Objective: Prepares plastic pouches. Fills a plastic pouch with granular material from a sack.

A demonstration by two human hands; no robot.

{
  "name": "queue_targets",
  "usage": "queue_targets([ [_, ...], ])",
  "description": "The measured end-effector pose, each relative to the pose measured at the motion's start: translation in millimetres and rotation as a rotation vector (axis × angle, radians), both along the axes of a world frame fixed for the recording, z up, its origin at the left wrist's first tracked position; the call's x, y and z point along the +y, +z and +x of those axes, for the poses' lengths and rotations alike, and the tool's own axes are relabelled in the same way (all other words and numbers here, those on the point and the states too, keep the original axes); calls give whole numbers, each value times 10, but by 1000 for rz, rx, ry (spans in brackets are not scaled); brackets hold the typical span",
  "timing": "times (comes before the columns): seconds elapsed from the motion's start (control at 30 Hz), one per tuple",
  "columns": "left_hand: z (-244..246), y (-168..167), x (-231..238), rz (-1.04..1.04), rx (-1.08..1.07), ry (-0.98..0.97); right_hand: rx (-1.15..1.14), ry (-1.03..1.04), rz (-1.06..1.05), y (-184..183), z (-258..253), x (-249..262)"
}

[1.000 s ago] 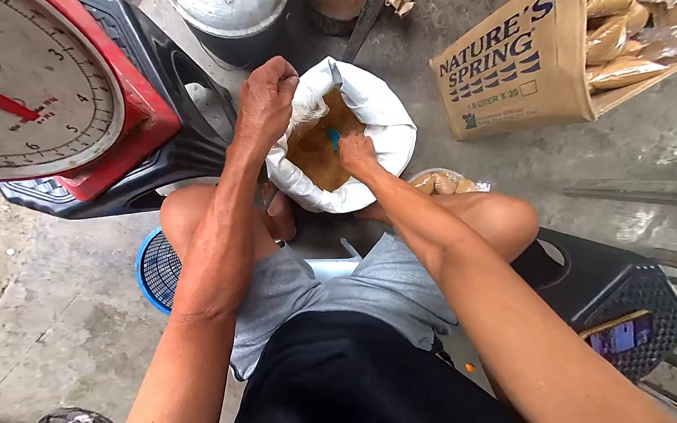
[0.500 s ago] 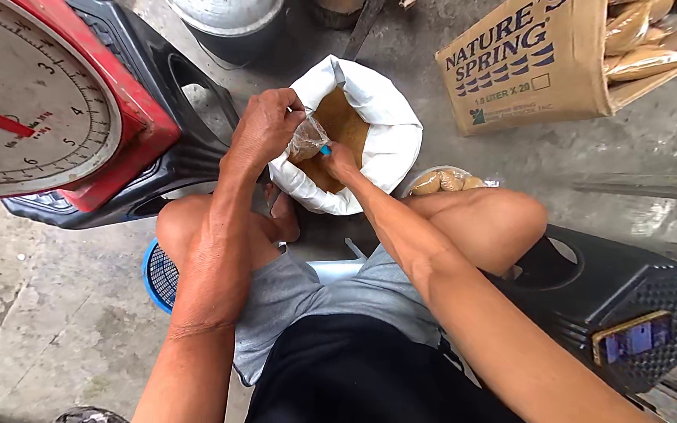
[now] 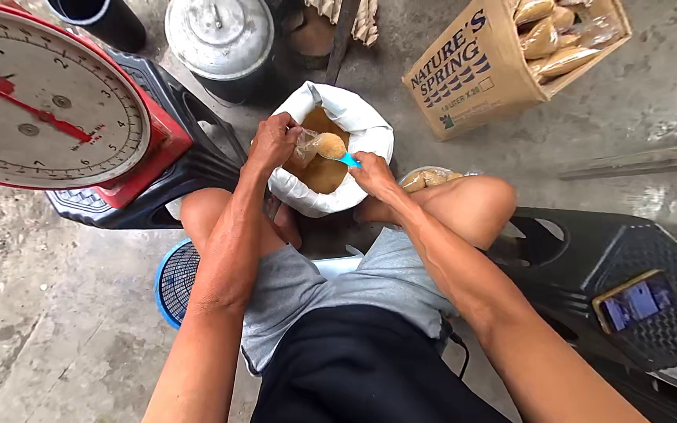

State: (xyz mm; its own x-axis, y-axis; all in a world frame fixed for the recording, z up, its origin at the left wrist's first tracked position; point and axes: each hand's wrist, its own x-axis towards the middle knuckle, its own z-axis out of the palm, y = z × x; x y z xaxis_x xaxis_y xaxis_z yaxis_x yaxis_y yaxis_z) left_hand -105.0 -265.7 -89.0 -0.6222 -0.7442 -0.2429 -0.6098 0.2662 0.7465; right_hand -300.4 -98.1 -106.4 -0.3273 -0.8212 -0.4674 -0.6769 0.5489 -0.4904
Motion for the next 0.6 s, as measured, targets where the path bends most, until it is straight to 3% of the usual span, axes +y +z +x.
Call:
queue_targets([
  [0.13, -15, -156, 15, 35, -136, -34, 28, 17, -47, 239, -112, 206],
  [0.47, -45, -153, 21, 39, -38, -102, 24, 101, -75, 686, -90, 309],
  [0.53, -14, -172, 16, 15, 42, -162, 21, 134, -74, 675, -61, 265],
  [0.6, 98, -19, 151, -215, 333, -270, 17, 166, -62, 648, -35, 218],
])
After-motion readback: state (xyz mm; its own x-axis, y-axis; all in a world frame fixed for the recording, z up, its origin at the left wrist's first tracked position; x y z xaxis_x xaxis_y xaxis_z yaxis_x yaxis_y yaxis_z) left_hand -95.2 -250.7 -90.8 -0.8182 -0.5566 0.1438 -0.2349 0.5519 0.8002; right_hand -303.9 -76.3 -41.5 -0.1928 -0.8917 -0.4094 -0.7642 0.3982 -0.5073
